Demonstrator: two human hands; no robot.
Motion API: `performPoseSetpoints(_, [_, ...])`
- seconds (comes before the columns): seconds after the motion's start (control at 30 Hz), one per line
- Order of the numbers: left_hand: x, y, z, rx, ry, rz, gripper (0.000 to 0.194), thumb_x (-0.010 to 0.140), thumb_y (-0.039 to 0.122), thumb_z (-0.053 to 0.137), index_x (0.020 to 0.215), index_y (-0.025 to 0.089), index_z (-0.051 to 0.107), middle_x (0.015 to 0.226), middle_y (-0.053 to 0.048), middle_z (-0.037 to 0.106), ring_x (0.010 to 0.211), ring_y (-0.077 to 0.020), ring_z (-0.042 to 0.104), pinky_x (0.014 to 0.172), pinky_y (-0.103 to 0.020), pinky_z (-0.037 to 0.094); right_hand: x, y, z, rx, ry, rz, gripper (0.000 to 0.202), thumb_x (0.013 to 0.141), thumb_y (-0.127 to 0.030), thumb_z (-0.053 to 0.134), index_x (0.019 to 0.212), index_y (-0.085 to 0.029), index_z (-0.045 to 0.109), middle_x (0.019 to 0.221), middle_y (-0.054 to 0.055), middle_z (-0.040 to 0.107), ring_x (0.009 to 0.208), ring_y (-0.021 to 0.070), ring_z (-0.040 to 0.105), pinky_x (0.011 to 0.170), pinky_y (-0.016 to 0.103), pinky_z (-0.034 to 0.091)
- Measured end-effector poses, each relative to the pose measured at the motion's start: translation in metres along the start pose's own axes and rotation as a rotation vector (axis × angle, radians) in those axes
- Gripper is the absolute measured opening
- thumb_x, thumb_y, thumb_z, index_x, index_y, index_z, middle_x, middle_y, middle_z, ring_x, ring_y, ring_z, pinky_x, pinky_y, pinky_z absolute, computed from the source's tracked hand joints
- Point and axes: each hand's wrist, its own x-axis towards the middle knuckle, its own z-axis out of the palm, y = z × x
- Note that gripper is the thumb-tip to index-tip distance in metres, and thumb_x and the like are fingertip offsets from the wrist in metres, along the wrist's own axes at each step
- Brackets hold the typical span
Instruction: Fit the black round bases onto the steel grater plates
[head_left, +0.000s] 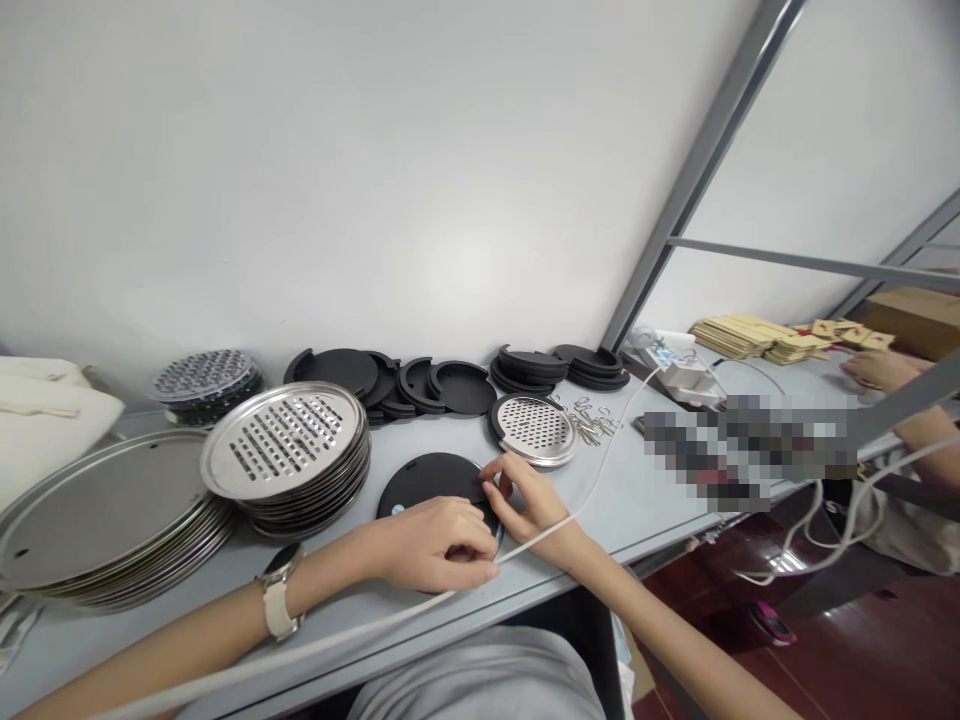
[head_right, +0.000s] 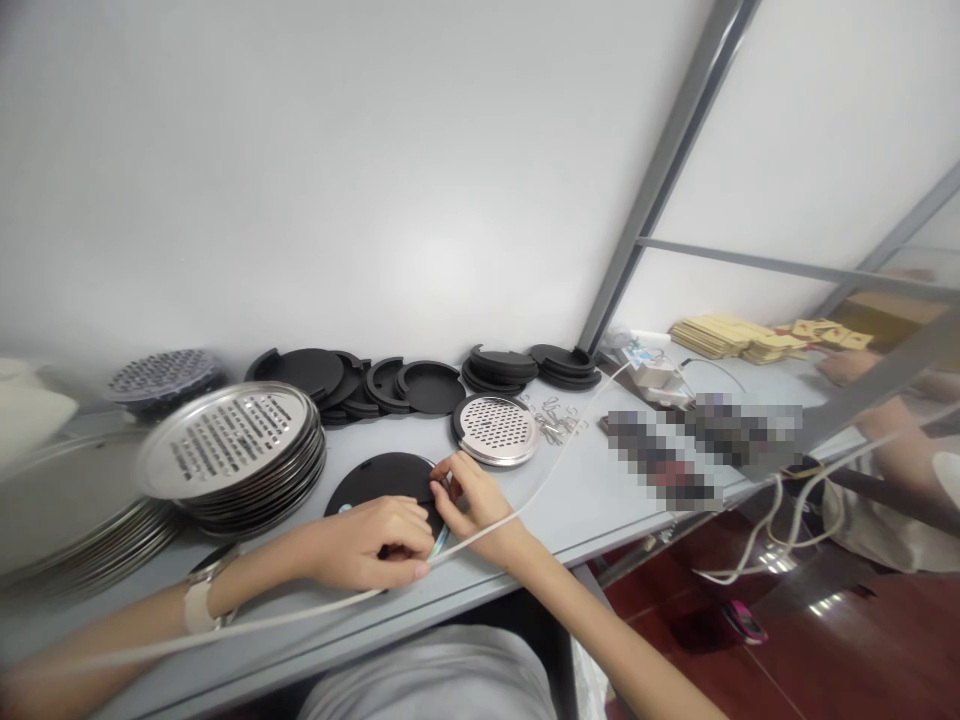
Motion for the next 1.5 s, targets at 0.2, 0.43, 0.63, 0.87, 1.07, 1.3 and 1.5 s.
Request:
performPoseSetpoints(0.2, [0.000, 0.000, 0.001, 0.007, 0.010, -0.001, 0.039, 0.087, 0.019, 0.053, 0.059, 0.018, 0.026, 0.055, 0.005, 0.035, 0.058, -0.0118, 0.033, 0.067, -0.027, 0.031, -0.003, 0.002, 0.004, -0.007, -0.071, 0.030, 0.013, 0.092, -0.017, 0.048, 0.104, -0.021, 0.051, 0.093, 0.003, 0.050, 0.066, 0.0114, 0.049, 0.062, 0.026, 0.045])
performPoseSetpoints(0.43, [-0.001, -0.002, 0.003, 0.015, 0.011, -0.006, 0.038, 0.088, 0.020, 0.052, 0.060, 0.018, 0.026, 0.055, 0.005, 0.034, 0.058, -0.0117, 0.033, 0.068, -0.027, 0.032, -0.004, 0.011, 0.008, -0.039, -0.068, -0.012, 0.011, 0.092, -0.018, 0.049, 0.103, -0.021, 0.050, 0.093, 0.002, 0.048, 0.065, 0.0107, 0.048, 0.062, 0.025, 0.046])
performPoseSetpoints(0.63, [0.000, 0.000, 0.000, 0.018, -0.009, -0.003, 0.038, 0.088, 0.019, 0.053, 0.060, 0.018, 0.026, 0.055, 0.005, 0.035, 0.057, -0.0116, 0.031, 0.067, -0.027, 0.031, -0.002, 0.010, 0.010, -0.117, -0.073, -0.061, 0.015, 0.093, -0.011, 0.041, 0.101, -0.021, 0.050, 0.090, 0.003, 0.047, 0.075, 0.0148, 0.053, 0.069, 0.027, 0.049])
performPoseSetpoints(0.87, [0.000, 0.002, 0.000, 0.011, -0.014, -0.007, 0.039, 0.089, 0.022, 0.053, 0.060, 0.018, 0.027, 0.055, 0.005, 0.035, 0.057, -0.0114, 0.030, 0.070, -0.027, 0.033, -0.001, 0.007, 0.009, -0.168, -0.092, -0.104, 0.025, 0.092, -0.004, 0.036, 0.107, -0.020, 0.048, 0.092, 0.005, 0.046, 0.073, 0.0156, 0.054, 0.068, 0.028, 0.051])
performPoseSetpoints(1.07, [0.000, 0.003, 0.000, -0.006, -0.013, -0.002, 0.040, 0.088, 0.020, 0.055, 0.059, 0.018, 0.028, 0.056, 0.006, 0.035, 0.056, -0.0111, 0.030, 0.070, -0.028, 0.034, -0.003, 0.006, 0.010, -0.219, -0.093, -0.093, 0.028, 0.090, -0.003, 0.034, 0.108, -0.019, 0.048, 0.091, 0.005, 0.046, 0.069, 0.0159, 0.053, 0.064, 0.029, 0.051])
performPoseSetpoints(1.3, [0.001, 0.003, 0.000, -0.007, -0.014, -0.002, 0.040, 0.088, 0.021, 0.054, 0.058, 0.018, 0.027, 0.055, 0.006, 0.035, 0.056, -0.0113, 0.031, 0.069, -0.027, 0.033, -0.006, 0.006, 0.010, -0.266, -0.116, -0.038, 0.028, 0.090, -0.003, 0.032, 0.108, -0.019, 0.047, 0.092, 0.005, 0.044, 0.068, 0.0154, 0.053, 0.063, 0.028, 0.051])
performPoseSetpoints(1.5, [0.001, 0.003, 0.000, -0.006, -0.008, 0.001, 0.039, 0.090, 0.026, 0.050, 0.059, 0.019, 0.028, 0.055, 0.004, 0.037, 0.056, -0.0121, 0.031, 0.069, -0.028, 0.034, -0.005, 0.002, 0.007, -0.228, -0.118, -0.044, 0.027, 0.091, -0.003, 0.033, 0.107, -0.020, 0.048, 0.092, 0.005, 0.047, 0.071, 0.0158, 0.054, 0.066, 0.028, 0.052])
